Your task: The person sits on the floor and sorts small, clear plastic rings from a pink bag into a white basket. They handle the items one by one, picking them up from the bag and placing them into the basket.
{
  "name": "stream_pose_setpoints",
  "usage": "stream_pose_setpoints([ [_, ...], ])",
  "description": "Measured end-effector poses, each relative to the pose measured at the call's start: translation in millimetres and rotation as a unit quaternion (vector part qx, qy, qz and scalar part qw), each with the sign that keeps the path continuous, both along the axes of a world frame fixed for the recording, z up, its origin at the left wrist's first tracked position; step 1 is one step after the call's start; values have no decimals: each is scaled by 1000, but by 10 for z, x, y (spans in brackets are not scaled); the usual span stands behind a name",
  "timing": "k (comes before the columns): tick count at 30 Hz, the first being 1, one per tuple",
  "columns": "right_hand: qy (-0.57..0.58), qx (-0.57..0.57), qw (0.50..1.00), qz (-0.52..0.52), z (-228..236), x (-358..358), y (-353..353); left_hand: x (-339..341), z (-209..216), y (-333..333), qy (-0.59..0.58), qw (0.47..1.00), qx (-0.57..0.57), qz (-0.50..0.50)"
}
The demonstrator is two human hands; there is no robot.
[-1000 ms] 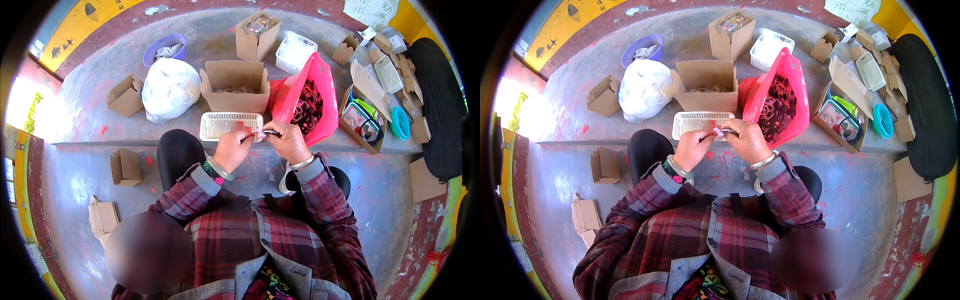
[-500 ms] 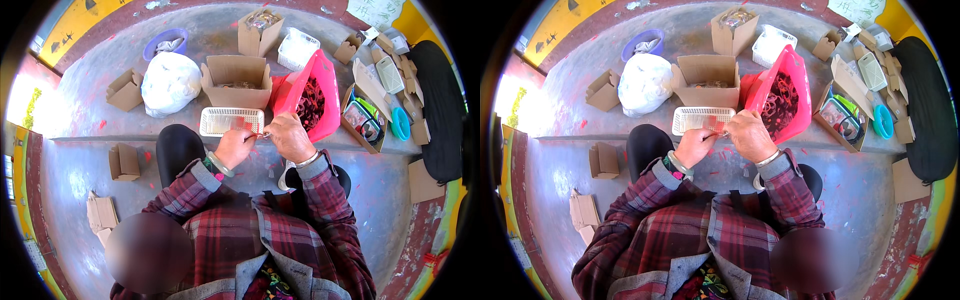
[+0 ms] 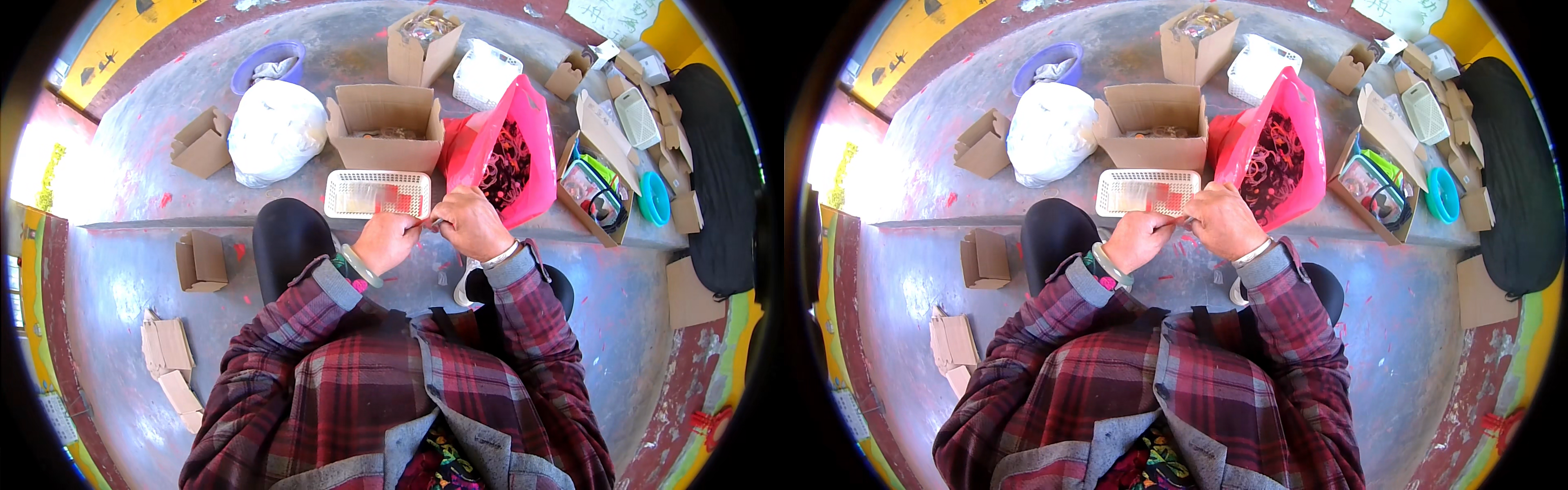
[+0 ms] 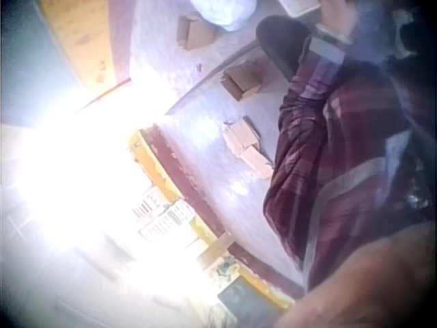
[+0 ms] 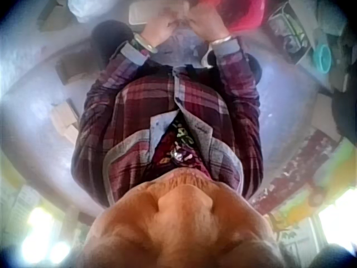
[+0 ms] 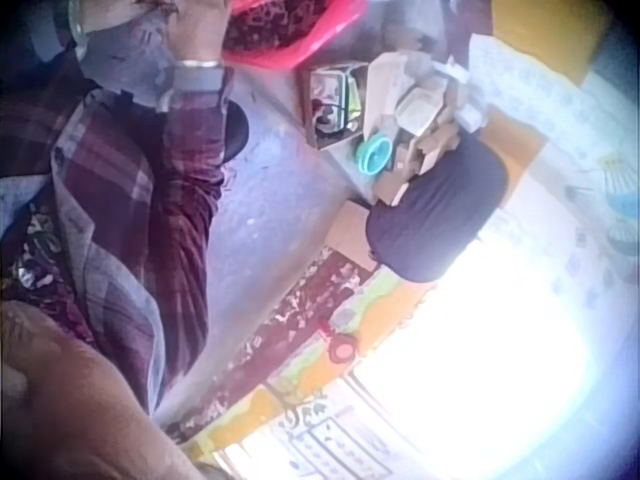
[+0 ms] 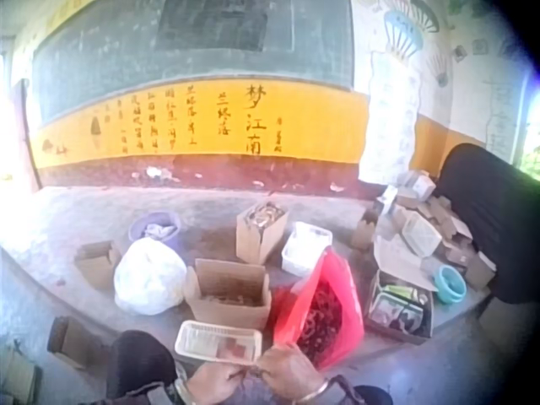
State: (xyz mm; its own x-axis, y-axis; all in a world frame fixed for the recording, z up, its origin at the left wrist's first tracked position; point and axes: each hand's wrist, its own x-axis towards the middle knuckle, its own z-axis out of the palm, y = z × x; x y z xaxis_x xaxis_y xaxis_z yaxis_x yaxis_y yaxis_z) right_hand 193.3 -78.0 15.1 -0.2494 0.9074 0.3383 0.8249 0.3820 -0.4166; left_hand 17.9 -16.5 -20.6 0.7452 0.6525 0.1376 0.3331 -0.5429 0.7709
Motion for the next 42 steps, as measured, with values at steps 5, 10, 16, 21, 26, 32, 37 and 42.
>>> stream_pose_setpoints([
  [5,11,-35,999,13,-117,16,9,-4,22,19,39,998,-22,-46],
  [10,84,-71,994,-4,-93,-69,8,-1,-37,16,44,997,-49,-42],
  [16,180,-133,975,16,-153,-48,-16,-13,-221,115,-20,920,-391,3],
  [21,122,-115,986,25,-12,-51,-23,-1,-104,54,-147,812,-564,27],
  [26,70,-22,995,60,2,-84,-9,-28,-58,60,-163,762,-626,33],
  [32,23,-33,999,26,-77,-131,-31,-6,-71,44,-145,787,-597,53],
  [37,22,-55,998,-32,-108,-225,-68,11,-8,54,-85,862,-499,37],
  [42,58,-78,991,-87,-123,-219,-63,-15,-65,46,-149,820,-548,70],
])
